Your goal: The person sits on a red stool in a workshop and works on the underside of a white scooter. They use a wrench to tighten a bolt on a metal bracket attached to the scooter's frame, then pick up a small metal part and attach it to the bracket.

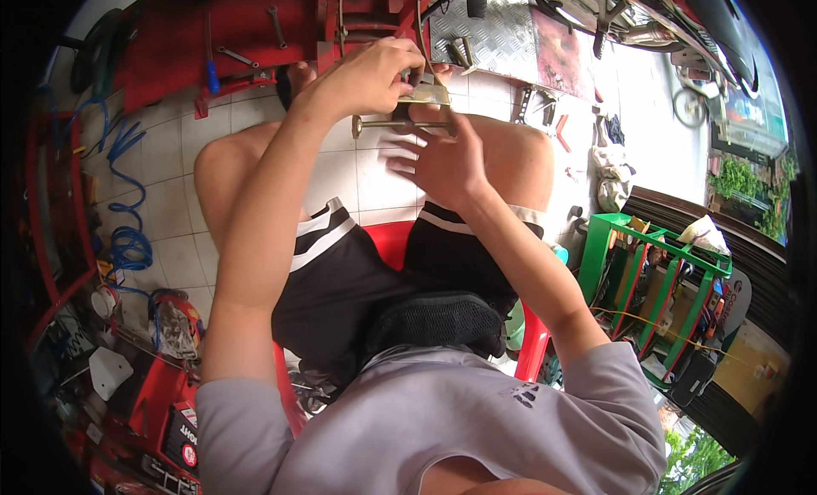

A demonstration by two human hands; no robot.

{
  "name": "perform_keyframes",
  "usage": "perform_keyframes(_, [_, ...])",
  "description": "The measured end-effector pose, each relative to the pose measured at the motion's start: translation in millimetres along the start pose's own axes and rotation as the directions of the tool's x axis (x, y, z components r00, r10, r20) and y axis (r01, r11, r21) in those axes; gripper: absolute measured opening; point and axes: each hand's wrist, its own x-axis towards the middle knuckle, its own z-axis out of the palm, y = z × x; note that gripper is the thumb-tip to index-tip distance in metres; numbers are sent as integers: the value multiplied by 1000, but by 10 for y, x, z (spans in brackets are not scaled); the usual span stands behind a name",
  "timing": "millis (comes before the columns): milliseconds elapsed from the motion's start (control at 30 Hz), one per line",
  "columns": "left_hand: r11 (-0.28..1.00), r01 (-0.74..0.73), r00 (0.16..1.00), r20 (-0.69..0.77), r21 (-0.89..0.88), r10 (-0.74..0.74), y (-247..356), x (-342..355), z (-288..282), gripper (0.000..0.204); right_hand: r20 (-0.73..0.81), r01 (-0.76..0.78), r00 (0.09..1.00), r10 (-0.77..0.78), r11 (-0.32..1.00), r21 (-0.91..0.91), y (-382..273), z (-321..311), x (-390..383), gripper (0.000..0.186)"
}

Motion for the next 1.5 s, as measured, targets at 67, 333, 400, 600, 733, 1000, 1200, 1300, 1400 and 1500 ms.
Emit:
perform_keyframes(67, [986,127,990,81,-109,-118,-43,16,-5,15,-77,217,976,-203,931,294,5,133,115,47])
perform_keyframes(333, [993,111,992,62,-38,-108,-44,63,-77,19,-115,316,949,-294,899,304,-58,46,646,25])
perform_keyframes(400, [990,143,990,20,-16,-143,-7,65,-123,16,-99,323,946,-307,903,284,-92,101,707,24])
perform_keyframes(600, [998,49,994,-93,-49,-54,-127,128,-128,14,-2,304,949,-316,911,277,-187,177,766,27])
perform_keyframes(733, [993,116,991,-65,-36,-119,-158,140,-114,14,5,265,961,-275,931,252,-192,219,704,24])
perform_keyframes(1000, [981,192,981,-14,5,-191,-99,213,-101,17,12,270,959,-281,931,244,-172,200,717,27])
perform_keyframes(1200, [962,255,967,-13,93,-255,-32,223,-115,16,21,260,962,-272,937,233,-186,162,764,24])
perform_keyframes(1300, [960,278,961,-1,26,-278,-62,192,-142,13,-26,260,965,-261,935,242,-183,197,745,25])
perform_keyframes(1400, [942,319,948,49,-101,-316,-109,184,-152,13,-16,240,969,-245,933,269,-189,193,752,26])
perform_keyframes(1500, [938,320,947,82,-131,-311,-141,188,-186,14,10,247,966,-259,932,265,-185,194,741,25])
